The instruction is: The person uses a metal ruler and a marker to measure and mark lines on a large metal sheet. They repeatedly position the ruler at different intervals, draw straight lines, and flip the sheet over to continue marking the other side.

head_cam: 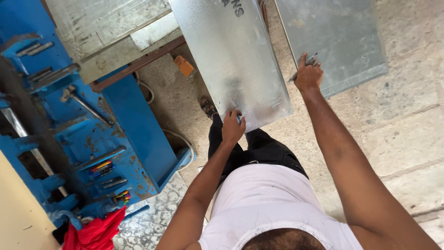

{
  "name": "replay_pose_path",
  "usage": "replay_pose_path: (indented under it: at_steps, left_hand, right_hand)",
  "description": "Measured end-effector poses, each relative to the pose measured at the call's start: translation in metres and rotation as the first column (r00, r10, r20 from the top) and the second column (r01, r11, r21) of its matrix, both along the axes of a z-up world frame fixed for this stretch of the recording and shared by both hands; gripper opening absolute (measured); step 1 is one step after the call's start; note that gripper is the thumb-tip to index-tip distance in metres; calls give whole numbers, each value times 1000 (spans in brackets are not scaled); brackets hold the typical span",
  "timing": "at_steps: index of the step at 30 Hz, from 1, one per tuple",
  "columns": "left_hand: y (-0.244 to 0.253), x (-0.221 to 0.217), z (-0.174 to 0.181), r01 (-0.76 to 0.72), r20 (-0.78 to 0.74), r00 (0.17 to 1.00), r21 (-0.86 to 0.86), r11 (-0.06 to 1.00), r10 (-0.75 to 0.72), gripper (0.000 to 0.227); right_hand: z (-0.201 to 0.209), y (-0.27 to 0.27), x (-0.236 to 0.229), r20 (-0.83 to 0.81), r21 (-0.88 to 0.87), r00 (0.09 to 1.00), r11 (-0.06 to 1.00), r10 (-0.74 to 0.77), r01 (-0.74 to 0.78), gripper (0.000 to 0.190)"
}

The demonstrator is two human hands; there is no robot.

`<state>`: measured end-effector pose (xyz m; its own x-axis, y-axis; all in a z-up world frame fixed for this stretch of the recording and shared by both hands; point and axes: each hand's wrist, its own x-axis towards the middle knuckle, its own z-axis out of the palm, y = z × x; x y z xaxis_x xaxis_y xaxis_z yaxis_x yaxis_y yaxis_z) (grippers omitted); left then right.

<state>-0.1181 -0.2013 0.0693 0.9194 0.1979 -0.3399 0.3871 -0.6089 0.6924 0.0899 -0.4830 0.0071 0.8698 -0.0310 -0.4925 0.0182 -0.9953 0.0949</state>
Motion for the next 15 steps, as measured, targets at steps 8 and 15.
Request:
replay_pose_path:
  at_steps: [8,15]
  left_hand:
    - [-11,-4,-56,105,91,992,-228,968,-86,23]
    - [-89,42,-96,84,-15,995,-363,928,-96,39]
  right_hand:
    - [-13,-132,76,704,418,687,886,-177,-200,50]
    - [-66,-135,59,689,395,613,909,-387,129,44]
